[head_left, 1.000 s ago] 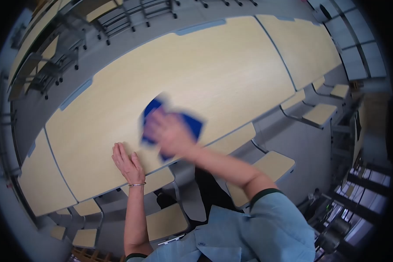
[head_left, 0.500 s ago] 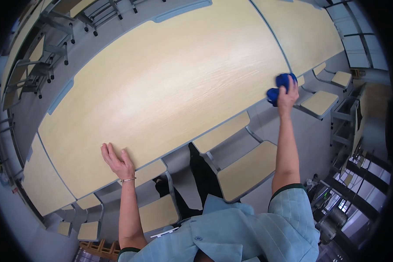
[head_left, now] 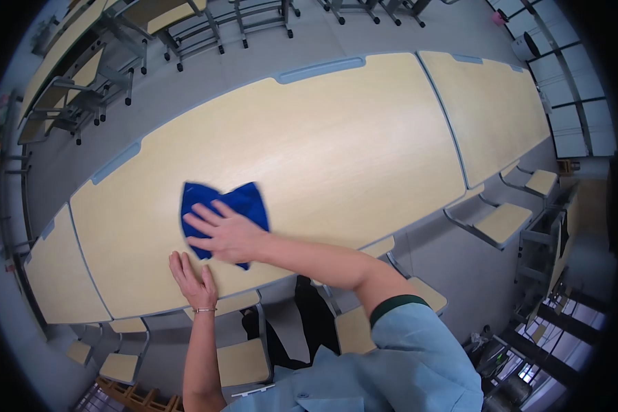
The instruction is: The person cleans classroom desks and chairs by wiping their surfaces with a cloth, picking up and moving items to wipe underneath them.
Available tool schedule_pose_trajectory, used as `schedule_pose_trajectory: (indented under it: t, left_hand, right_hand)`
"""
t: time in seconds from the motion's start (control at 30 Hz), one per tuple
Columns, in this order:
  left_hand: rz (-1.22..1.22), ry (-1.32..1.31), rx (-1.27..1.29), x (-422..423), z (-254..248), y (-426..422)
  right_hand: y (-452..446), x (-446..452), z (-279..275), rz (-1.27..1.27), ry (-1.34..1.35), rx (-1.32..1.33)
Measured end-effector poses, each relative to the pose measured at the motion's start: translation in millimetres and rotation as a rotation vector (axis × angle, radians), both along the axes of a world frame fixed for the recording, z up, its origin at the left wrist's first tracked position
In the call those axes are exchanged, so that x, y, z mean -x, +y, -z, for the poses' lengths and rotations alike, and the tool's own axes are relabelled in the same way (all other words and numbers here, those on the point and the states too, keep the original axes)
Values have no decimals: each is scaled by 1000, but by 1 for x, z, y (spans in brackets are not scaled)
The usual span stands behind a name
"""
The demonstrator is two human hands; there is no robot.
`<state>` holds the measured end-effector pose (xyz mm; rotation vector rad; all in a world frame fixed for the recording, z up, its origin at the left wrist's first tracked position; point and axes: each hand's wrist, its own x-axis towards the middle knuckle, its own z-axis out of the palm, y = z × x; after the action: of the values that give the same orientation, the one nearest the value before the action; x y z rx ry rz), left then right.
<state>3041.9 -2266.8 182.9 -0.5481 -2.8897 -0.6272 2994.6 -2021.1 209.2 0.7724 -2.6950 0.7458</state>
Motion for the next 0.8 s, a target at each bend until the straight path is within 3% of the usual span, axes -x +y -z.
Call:
schedule_pose_trajectory:
  t: [0.1, 0.17, 0.2, 0.3, 0.33, 0.4, 0.53, 0.57, 0.6, 0.67, 0.7, 0.8]
  left_hand:
    - [0, -19, -12, 1, 0, -2]
    - [-8, -30, -17, 1, -6, 3]
    - [-3, -24, -27, 1, -7, 4]
    - [0, -24, 16, 0, -13, 10]
    - [3, -25, 23, 0, -13, 9]
    - [9, -23, 24, 0, -11, 7]
    - [2, -12, 13, -2, -12, 11]
    - [13, 0, 22, -1, -12, 12]
    - [30, 11, 33, 1, -13, 11]
    - [12, -7, 32, 1, -12, 14]
    - [2, -16, 35, 0, -13, 14]
    - [-2, 1, 59, -1, -7, 13]
  right_hand:
    - [1, 60, 2, -48, 1, 20]
    - [47, 94, 4, 65, 46, -21]
    - [84, 108, 2, 159, 40, 56]
    - [232, 126, 18, 623, 198, -214]
    - [290, 120, 20, 742, 199, -198]
    - [382, 75, 9, 969, 230, -176]
    - [536, -68, 23, 1347, 15, -349]
    - [583, -128, 54, 1313, 65, -647]
    - [570, -175, 42, 1248, -40, -1041]
    - [532, -248, 37, 1284, -7, -1072]
    - [500, -269, 39, 1611, 28, -567]
    - [449, -306, 53, 1725, 90, -585]
